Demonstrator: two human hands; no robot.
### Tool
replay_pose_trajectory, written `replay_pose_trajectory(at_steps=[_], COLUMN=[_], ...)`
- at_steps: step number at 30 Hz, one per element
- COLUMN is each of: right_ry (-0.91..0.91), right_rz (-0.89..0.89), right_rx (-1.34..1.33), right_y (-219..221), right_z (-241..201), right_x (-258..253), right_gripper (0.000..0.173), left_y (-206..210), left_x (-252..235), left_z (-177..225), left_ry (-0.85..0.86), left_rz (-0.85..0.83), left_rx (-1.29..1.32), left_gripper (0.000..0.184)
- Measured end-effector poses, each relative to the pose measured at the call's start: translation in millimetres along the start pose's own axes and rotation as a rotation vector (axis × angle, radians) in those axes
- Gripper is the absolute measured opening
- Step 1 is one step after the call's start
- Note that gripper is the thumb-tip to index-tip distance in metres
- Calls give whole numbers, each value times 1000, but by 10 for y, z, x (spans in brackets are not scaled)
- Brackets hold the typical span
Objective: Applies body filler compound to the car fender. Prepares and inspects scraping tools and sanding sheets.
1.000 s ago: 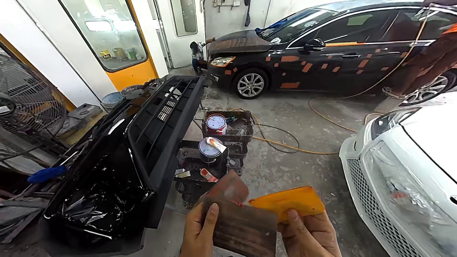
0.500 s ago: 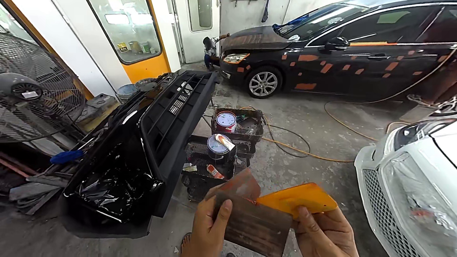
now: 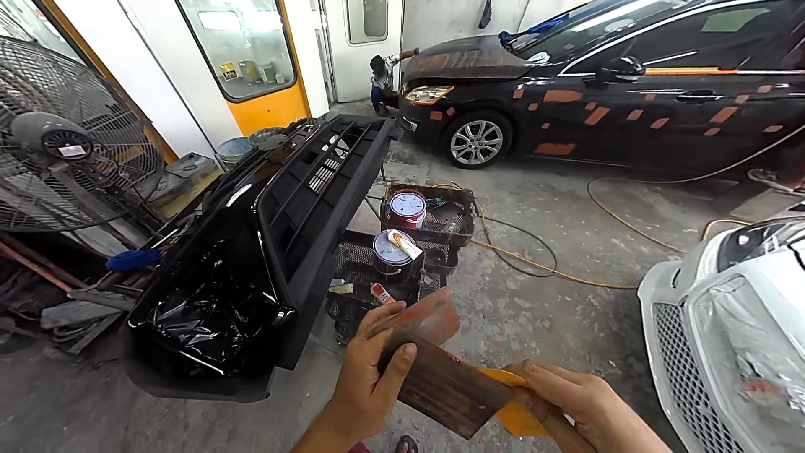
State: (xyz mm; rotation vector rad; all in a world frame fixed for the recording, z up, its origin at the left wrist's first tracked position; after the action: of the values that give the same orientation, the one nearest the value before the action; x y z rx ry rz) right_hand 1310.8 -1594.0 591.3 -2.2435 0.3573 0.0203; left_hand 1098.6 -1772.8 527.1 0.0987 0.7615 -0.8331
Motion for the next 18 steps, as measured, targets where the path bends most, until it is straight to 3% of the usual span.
replay_pose_trajectory(at_steps=[3,5,6,8,10,12,14,16,18], right_ry=[136,281,352,479,605,737,863,952,1021], right_rz=[63,138,93,-201,-509,-571,-493,-286,-70], right_rx=[-199,-525,-698,-1064,-1297,-1284,-1090,-805,-567], right_y=[-81,-66,0,276,637,934,1116,1207,1254], right_z=[165,277,353,501,602,697,830,1060,1359], right_x=[43,24,22,43,33,-30,-141,-224,-223], right_gripper=[31,47,44,35,54,67,74,71,64], left_y=[-74,-111,-118,-98,-24,71,134,136,88], left_x=[-16,-9,-2,8,-7,-18,-10,53,157], left_z=[-65,-108,-124,-149,-165,-212,-354,-620,-1003], left_ry=[-16,-21,-23,-6,57,103,74,-105,-411], left_rz=[-58,-83,-97,-149,-215,-272,-273,-180,30], left_rx=[79,92,75,-38,-179,-223,-140,57,227], left_gripper=[39,41,41,42,44,46,44,40,32])
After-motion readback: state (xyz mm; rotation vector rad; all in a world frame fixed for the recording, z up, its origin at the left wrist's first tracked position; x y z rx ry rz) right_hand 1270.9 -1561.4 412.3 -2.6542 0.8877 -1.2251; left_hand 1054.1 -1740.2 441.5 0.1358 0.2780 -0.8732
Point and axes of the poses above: each hand's wrist, its own x-axis away from the middle knuckle, its own y-axis out of the palm, z = x × y, the point moved 3 cm from there along -x, towards the middle knuckle, and after that the axes turned 5 degrees about y, right-handed, at the moved point
